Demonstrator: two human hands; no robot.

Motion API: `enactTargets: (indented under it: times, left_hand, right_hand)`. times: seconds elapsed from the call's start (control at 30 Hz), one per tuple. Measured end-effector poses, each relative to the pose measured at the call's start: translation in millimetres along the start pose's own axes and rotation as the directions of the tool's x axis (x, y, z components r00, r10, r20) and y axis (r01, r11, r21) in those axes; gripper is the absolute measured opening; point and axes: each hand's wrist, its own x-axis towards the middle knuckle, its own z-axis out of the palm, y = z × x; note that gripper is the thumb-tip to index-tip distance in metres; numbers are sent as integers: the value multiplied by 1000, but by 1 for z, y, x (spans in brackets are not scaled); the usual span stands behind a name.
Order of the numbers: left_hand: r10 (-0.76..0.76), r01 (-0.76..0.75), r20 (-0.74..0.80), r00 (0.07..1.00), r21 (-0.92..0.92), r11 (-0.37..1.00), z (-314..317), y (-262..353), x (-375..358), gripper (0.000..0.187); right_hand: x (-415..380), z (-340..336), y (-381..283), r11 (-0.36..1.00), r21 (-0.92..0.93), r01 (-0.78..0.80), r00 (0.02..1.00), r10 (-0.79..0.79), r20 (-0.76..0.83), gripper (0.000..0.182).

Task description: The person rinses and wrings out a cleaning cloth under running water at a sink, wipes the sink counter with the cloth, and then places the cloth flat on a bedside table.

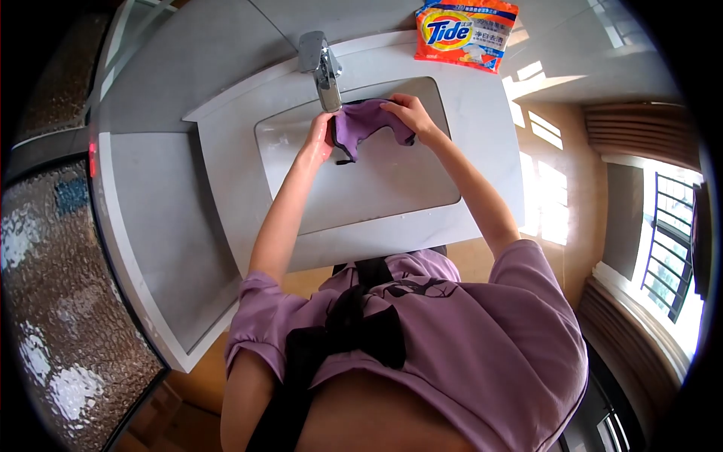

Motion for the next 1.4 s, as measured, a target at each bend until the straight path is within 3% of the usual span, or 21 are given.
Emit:
enactTargets:
  times: [0.07,0.1,0.33,0.53,0.6,0.73,0.8,0.83,0.9,0.93,1.0,1.03,1.07,1.1,1.13,1.2,1.27,1.33,1.37,1.4]
  left_hand:
    - [-8,6,-28,1000,-69,998,-10,-5,11,28]
    - [1,-3,-19,1000,-97,995,-7,-3,8,25]
    - [116,-117,-22,993,-51,992,5,6,-1,20]
    - [116,-117,-22,993,-33,993,3,0,-7,22]
    - [155,-155,-1,988,-41,987,1,-1,-8,20]
    - [121,-121,17,993,21,992,-2,-3,-10,17]
    - [101,-100,10,995,-86,991,-5,-7,-10,14]
    - [103,-102,7,995,-90,991,-9,-8,-11,14]
    - [70,-56,82,994,-163,985,-17,-7,-17,20]
    - [71,-56,81,994,-166,985,-19,-5,-20,20]
    - [106,-114,135,985,50,992,-26,0,-25,28]
    - [107,-114,131,986,50,992,-35,-1,-20,28]
    - [324,-312,62,944,481,819,-44,-3,-11,35]
    - [527,-370,95,845,816,445,-45,-1,-12,43]
    - [527,-367,92,845,817,445,-45,0,-13,43]
    - [861,-451,272,429,891,-57,-39,4,-12,49]
    - [811,-469,364,457,874,-127,-44,14,-12,41]
    - [474,-448,422,773,892,-65,-46,25,-16,33]
    - [383,-336,266,885,933,127,-46,27,-19,31]
    - [385,-336,265,884,933,129,-47,29,-18,31]
  right_hand:
    - [5,9,8,973,-221,63,997,-72,-35,35]
    - [5,15,7,969,-243,45,999,-51,-19,36]
    - [4,60,-9,986,-161,48,997,-57,-50,31]
    - [26,69,-10,995,-88,37,999,-40,-28,29]
    - [27,65,-14,989,-147,25,995,-10,100,31]
    - [19,65,-23,988,-155,14,986,12,164,32]
    - [16,62,-26,976,-198,86,944,-17,329,21]
    - [15,60,-25,976,-201,87,943,-16,332,21]
    - [14,56,-23,855,-288,432,854,-285,435,22]
    - [15,57,-20,854,-290,432,854,-284,437,22]
    - [21,59,-12,867,-299,399,881,-272,387,21]
    - [28,60,-9,867,-297,401,879,-273,390,21]
    - [35,60,-8,880,-281,382,874,-245,419,20]
    - [37,62,-10,893,-266,362,867,-217,449,20]
    - [37,63,-12,894,-264,363,865,-218,452,20]
    - [39,63,-16,909,-176,378,822,-241,517,27]
    - [45,61,-16,905,-209,371,821,-214,529,28]
    - [42,59,-21,900,-242,363,817,-183,547,29]
    - [39,56,-23,927,-163,337,830,-211,516,26]
    - [36,53,-25,947,-82,311,845,-236,480,24]
